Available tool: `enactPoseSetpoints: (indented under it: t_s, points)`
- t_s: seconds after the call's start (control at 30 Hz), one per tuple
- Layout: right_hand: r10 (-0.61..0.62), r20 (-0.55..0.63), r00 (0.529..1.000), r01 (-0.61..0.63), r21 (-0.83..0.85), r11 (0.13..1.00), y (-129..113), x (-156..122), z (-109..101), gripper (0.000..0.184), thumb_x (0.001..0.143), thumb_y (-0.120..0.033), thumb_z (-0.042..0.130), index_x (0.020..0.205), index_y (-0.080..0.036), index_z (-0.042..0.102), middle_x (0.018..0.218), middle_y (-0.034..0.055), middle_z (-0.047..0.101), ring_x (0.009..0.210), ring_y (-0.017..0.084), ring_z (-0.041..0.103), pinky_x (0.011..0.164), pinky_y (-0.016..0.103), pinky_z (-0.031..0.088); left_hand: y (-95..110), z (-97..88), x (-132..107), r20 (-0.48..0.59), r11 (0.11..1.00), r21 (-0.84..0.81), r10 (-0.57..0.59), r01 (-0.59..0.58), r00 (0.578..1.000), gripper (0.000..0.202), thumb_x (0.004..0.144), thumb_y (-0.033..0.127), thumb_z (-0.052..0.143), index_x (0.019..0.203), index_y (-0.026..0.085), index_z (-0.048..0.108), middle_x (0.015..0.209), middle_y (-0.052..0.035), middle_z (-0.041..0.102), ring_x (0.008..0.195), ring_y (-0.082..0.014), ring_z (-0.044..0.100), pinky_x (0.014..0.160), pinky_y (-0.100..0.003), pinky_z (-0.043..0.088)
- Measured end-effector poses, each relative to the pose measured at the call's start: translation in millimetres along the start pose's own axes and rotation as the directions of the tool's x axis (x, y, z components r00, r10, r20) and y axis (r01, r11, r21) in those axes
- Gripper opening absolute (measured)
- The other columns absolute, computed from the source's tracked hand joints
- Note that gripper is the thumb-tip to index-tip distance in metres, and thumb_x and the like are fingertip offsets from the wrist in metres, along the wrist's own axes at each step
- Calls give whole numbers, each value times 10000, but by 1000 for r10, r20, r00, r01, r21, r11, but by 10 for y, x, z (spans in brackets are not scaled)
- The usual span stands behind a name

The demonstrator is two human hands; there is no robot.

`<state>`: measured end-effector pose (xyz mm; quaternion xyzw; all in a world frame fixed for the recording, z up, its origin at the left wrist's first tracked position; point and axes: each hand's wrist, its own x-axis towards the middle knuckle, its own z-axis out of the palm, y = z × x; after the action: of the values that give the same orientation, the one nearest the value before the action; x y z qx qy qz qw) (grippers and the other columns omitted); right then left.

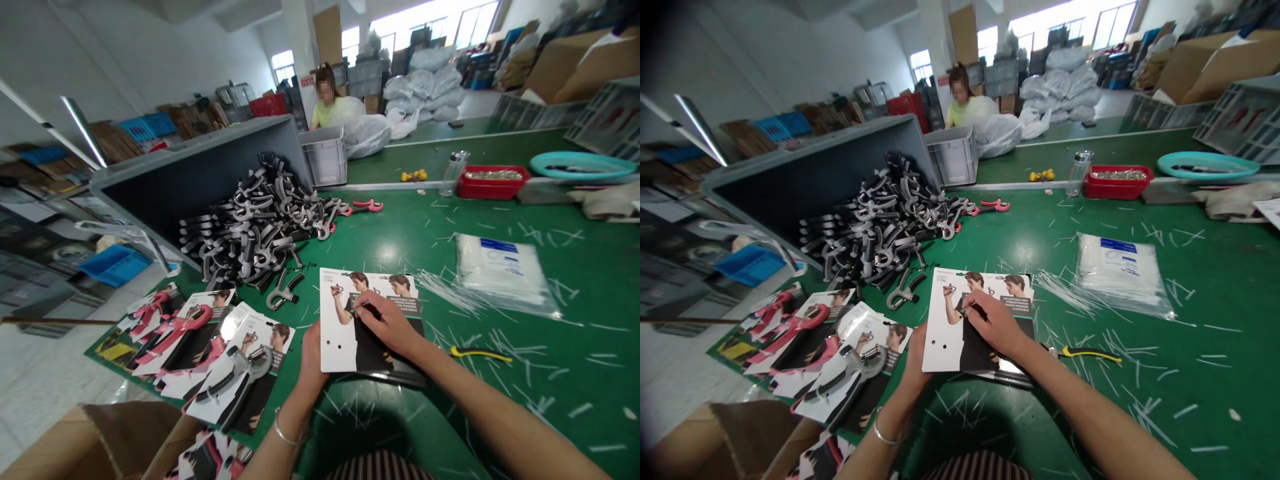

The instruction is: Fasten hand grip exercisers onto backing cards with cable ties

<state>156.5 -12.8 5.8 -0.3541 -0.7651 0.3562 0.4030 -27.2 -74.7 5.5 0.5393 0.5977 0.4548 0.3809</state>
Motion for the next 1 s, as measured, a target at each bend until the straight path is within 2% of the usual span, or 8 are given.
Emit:
enactPoseSetpoints:
  t_s: [0.17,0.3,0.5,0.67,0.83,0.93,1.0]
  points:
    - [-90,56,994,89,17,996,16,12,-11,295,957,-141,394,977,-245,669,906,37,658,878,200,604,826,351,453,-54,16,39,-7,999,36,31,-31,999,126,735,245,627,635,172,600,605,-19,587,571,-157,478,573,-277,383]
    - [-84,48,995,86,-25,996,24,7,-17,264,945,-158,447,1067,-241,666,963,53,662,937,214,605,865,369,455,-122,20,85,-39,994,92,57,-53,998,149,727,267,620,619,167,598,603,-34,595,573,-164,484,562,-286,388]
    - [-84,60,995,85,-28,996,34,-9,-21,244,954,-185,481,1105,-256,659,1011,52,679,973,212,617,899,376,456,-189,3,114,2,1000,13,8,-8,1000,179,713,295,664,615,161,599,587,-30,589,565,-153,478,533,-267,384]
    - [-98,63,993,100,-38,994,38,-15,-27,213,953,-196,507,1091,-250,661,1004,46,684,959,206,622,880,364,459,-315,-7,146,-29,994,-105,-16,13,999,182,749,327,650,741,147,667,645,-35,627,597,-163,510,559,-267,404]
    - [-99,70,993,103,-53,993,21,-21,-24,210,959,-200,510,1096,-246,662,1028,46,684,971,199,619,893,353,454,-369,7,198,-8,1000,-8,4,-5,1000,109,691,250,717,660,155,675,620,-45,641,599,-178,532,575,-283,411]
    - [-98,59,993,101,-65,993,15,-23,-23,214,964,-202,502,1102,-236,662,1036,52,685,979,199,619,900,350,455,-349,56,182,-45,997,-78,-17,14,999,101,695,238,731,664,152,689,628,-50,654,599,-179,546,595,-288,426]
    - [-104,50,993,108,-70,992,15,-22,-20,211,966,-204,501,1104,-231,660,1024,54,684,971,199,619,895,349,458,-333,88,150,-73,973,-224,-64,46,995,123,697,258,744,699,142,703,670,-59,676,628,-185,573,608,-285,442]
